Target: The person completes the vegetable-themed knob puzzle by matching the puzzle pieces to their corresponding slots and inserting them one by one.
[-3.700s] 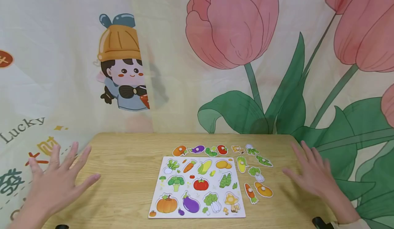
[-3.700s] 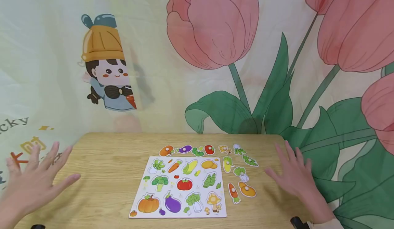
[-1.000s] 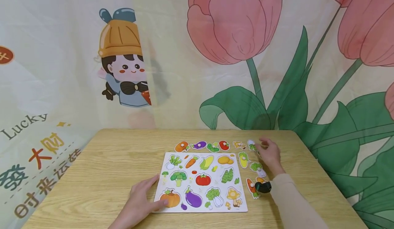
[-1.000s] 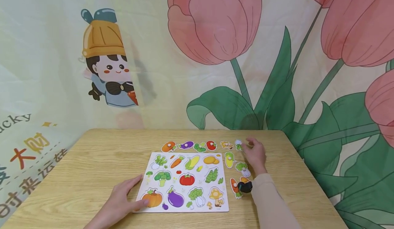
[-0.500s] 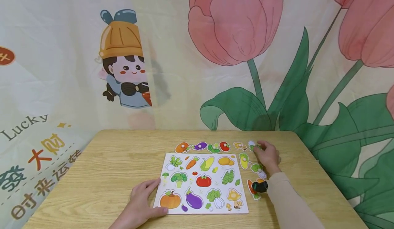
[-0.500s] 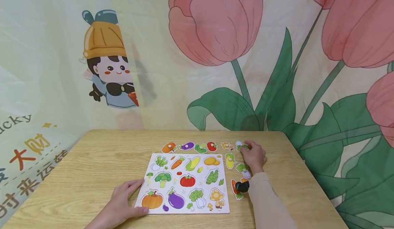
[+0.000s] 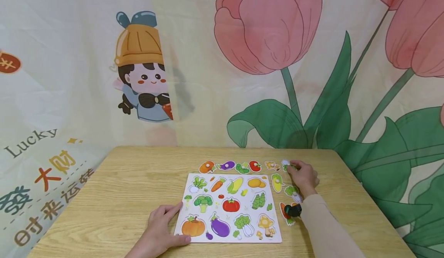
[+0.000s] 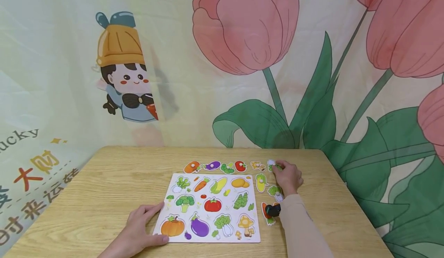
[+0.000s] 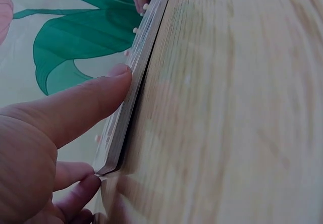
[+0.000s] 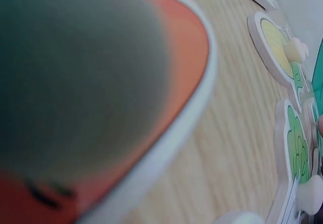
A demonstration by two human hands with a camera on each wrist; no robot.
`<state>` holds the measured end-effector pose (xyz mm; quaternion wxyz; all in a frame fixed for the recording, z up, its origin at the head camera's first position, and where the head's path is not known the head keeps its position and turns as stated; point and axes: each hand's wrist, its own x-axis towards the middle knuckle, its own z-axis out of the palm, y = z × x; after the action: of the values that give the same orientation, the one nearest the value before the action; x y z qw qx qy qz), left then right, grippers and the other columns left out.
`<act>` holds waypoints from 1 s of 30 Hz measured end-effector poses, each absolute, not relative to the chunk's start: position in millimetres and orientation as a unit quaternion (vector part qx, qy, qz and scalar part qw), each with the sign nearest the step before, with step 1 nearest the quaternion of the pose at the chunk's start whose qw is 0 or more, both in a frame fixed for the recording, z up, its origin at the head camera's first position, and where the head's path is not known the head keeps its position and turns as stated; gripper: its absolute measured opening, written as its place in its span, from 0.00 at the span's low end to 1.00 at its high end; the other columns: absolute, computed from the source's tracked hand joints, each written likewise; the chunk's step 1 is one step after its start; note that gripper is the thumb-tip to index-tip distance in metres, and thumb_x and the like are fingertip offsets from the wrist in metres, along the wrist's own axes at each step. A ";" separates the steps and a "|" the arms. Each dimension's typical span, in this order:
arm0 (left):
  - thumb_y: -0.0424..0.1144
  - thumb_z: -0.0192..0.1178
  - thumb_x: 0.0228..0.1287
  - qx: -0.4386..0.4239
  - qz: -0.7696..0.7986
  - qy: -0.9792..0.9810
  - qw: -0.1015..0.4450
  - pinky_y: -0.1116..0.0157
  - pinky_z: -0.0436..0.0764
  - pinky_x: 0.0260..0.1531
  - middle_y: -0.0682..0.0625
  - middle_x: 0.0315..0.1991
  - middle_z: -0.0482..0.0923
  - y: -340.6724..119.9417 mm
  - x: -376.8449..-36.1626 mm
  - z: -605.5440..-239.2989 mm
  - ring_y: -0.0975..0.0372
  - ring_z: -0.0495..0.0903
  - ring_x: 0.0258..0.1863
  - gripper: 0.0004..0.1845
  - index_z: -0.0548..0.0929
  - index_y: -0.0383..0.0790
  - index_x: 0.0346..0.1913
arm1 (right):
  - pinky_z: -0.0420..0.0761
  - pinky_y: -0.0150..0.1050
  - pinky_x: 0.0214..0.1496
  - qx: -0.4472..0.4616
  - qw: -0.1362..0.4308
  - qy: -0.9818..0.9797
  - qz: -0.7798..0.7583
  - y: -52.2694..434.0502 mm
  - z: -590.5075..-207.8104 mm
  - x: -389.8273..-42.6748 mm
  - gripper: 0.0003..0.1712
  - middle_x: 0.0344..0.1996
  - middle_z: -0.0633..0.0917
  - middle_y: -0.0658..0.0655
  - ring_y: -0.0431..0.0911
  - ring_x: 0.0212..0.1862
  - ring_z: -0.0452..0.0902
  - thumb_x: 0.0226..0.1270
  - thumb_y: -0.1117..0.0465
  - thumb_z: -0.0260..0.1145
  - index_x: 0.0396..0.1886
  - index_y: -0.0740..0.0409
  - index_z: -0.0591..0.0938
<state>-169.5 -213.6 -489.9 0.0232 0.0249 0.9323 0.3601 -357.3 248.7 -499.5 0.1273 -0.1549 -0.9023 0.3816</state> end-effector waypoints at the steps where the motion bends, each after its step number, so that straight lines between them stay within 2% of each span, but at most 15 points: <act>1: 0.56 0.88 0.40 0.025 0.360 0.932 0.024 0.37 0.67 0.67 0.42 0.68 0.69 -213.6 -169.4 -490.2 0.42 0.60 0.70 0.61 0.71 0.41 0.79 | 0.61 0.64 0.59 -0.157 0.127 -0.903 0.380 248.8 -500.0 -357.9 0.22 0.59 0.84 0.62 0.63 0.59 0.69 0.76 0.48 0.68 0.62 0.52 0.86; 11: 0.56 0.89 0.37 0.035 0.359 0.932 0.028 0.38 0.67 0.67 0.45 0.66 0.69 -215.8 -167.8 -489.7 0.44 0.59 0.69 0.64 0.69 0.41 0.80 | 0.60 0.63 0.57 -0.184 0.133 -0.897 0.379 244.4 -499.5 -361.4 0.19 0.54 0.85 0.62 0.62 0.56 0.69 0.75 0.48 0.69 0.57 0.53 0.89; 21: 0.56 0.89 0.35 0.041 0.363 0.931 0.024 0.37 0.66 0.68 0.44 0.65 0.69 -215.3 -168.1 -491.2 0.44 0.59 0.68 0.66 0.68 0.39 0.80 | 0.59 0.63 0.60 -0.207 0.127 -0.887 0.392 243.4 -495.8 -362.3 0.18 0.56 0.87 0.62 0.63 0.58 0.68 0.77 0.49 0.68 0.55 0.55 0.89; 30: 0.55 0.90 0.34 0.030 0.358 0.933 0.024 0.37 0.66 0.68 0.43 0.64 0.70 -214.5 -167.7 -490.3 0.44 0.61 0.67 0.65 0.70 0.38 0.80 | 0.63 0.60 0.54 -0.179 0.109 -0.900 0.381 251.8 -492.8 -362.8 0.19 0.52 0.87 0.61 0.61 0.56 0.74 0.76 0.47 0.69 0.56 0.53 0.90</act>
<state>-167.7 -214.5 -490.3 0.0240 0.0305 0.9329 0.3581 -362.8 251.8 -492.8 0.1094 -0.1787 -0.9004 0.3812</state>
